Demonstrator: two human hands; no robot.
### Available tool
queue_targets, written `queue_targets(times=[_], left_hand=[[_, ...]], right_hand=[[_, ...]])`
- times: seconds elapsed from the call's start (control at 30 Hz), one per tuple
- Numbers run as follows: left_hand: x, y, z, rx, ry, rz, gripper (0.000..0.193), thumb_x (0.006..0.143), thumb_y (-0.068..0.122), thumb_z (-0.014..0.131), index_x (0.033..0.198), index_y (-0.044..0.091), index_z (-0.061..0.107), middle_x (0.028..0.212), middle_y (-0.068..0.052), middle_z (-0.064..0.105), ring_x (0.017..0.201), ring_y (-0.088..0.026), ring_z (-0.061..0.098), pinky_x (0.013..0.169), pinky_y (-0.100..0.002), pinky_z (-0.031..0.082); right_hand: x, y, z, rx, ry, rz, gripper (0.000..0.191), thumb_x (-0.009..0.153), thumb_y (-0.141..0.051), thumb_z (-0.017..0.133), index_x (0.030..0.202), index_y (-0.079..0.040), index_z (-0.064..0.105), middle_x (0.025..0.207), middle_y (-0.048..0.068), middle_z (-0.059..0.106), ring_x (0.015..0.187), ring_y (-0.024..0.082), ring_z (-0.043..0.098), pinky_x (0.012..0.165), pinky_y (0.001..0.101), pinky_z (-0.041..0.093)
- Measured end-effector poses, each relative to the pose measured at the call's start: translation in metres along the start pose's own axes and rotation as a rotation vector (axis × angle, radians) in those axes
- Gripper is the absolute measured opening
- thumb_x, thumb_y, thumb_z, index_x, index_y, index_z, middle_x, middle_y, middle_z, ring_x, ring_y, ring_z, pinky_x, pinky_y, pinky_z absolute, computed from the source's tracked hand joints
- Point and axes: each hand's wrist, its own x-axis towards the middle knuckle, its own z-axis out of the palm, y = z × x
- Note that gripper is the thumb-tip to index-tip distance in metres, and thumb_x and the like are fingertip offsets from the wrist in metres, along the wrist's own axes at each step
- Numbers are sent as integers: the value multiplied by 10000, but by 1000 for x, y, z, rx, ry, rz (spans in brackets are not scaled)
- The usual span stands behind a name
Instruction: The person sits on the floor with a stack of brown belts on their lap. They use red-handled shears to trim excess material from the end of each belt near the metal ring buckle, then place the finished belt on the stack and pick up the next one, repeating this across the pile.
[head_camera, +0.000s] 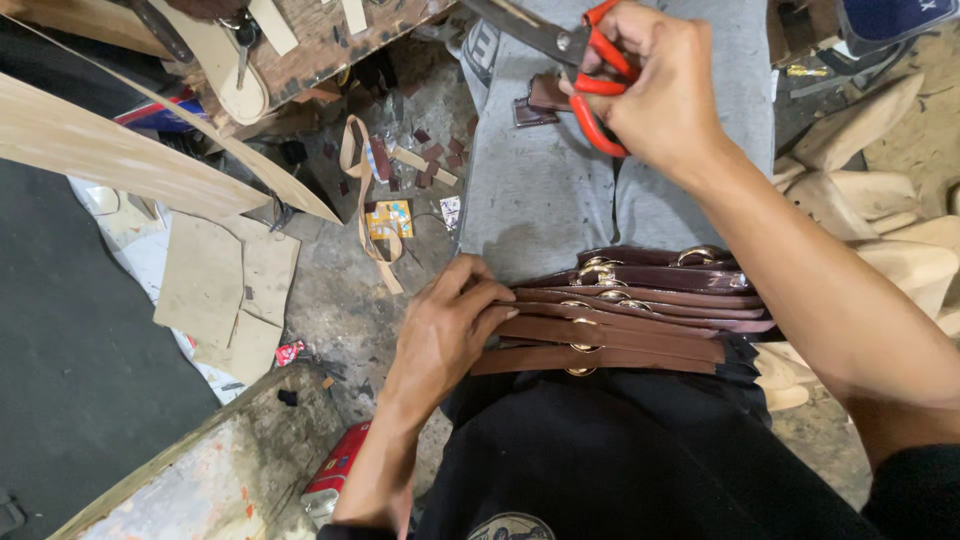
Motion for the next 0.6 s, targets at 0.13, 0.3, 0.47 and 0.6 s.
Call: queue_targets(times=[0.13,0.3,0.47,0.6], left_hand=[[8,3,-5,-32,25,103,128,876,111,776,984,61,731,967,-72,651,926,-307,670,809,-416,545],[11,10,3,-118,26,127,134,858,116,777,971,66,723,1000,-86,665,968,-293,656,834,-409,543],[19,13,20,-12,-27,249,157,836,78,772,973,52,700,981,-111,659,1003,-320,623,854,-454,496],[24,12,18,-84,41,261,161,875,100,770,1009,60,692,989,-110,666,981,-329,630,866,-447,511]], right_hand=[[-7,-34,-18,-347,-16,-90,258,861,80,844,993,40,626,902,124,688,814,156,665,746,290,529],[-55,-68,-49,-30,-468,366,162,780,-47,711,933,-72,667,856,73,779,786,134,759,642,307,592],[-96,-71,-40,-350,-630,583,458,669,-152,903,1026,-37,639,750,180,716,700,306,677,641,412,541],[-111,-64,-42,-338,-607,469,593,619,-144,913,1119,-36,614,800,197,698,738,384,681,654,437,530]])
